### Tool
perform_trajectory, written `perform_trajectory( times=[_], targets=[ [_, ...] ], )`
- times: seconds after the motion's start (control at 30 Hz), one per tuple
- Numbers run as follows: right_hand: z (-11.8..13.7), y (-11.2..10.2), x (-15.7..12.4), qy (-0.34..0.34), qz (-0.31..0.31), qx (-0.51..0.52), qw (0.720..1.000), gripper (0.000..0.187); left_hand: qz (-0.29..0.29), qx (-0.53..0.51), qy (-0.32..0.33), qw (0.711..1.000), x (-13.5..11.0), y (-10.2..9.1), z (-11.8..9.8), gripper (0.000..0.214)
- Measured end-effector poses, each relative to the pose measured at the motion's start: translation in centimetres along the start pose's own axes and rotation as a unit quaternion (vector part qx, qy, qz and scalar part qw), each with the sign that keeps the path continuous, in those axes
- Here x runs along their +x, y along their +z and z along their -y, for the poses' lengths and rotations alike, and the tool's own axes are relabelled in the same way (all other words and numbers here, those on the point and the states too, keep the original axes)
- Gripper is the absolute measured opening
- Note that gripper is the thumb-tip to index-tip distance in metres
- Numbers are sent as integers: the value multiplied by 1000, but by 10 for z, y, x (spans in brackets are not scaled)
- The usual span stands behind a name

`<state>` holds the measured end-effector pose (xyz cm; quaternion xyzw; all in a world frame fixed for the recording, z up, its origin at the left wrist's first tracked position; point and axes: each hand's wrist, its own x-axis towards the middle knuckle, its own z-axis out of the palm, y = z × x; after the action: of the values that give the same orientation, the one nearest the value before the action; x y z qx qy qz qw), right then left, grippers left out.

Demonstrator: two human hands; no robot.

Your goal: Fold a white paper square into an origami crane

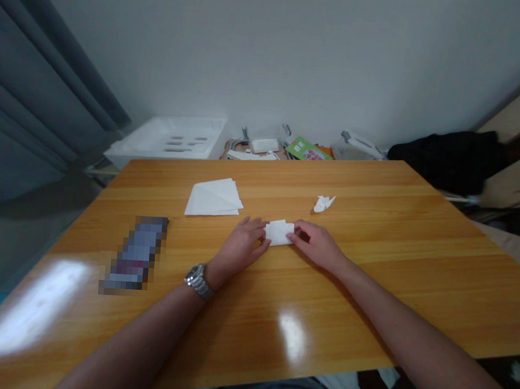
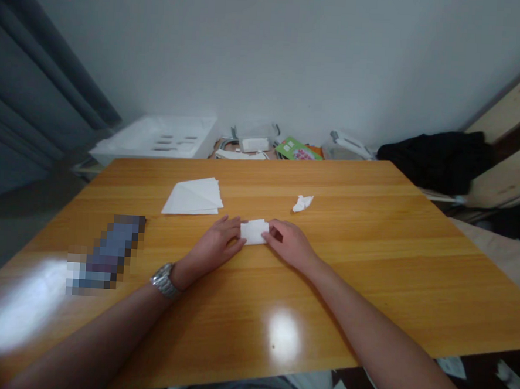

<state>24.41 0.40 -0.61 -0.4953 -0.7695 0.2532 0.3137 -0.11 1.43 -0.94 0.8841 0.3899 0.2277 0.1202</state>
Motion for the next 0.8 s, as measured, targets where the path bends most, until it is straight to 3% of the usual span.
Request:
perform_trajectory(
  times=[0.33,0.43,0.57,0.8],
  targets=[
    [-3,5,3,19,-7,6,1000,10,-19,-8,-17,1000,1,-4,-4,8],
    [-3,5,3,22,-3,5,1000,13,-38,-2,-53,998,1,-1,-3,23],
    [-4,6,4,15,-4,-6,1000,13,-50,11,-50,997,1,4,0,41],
    [-7,9,4,0,-14,-8,1000,15,-50,51,-66,995,0,3,0,38]
  ],
)
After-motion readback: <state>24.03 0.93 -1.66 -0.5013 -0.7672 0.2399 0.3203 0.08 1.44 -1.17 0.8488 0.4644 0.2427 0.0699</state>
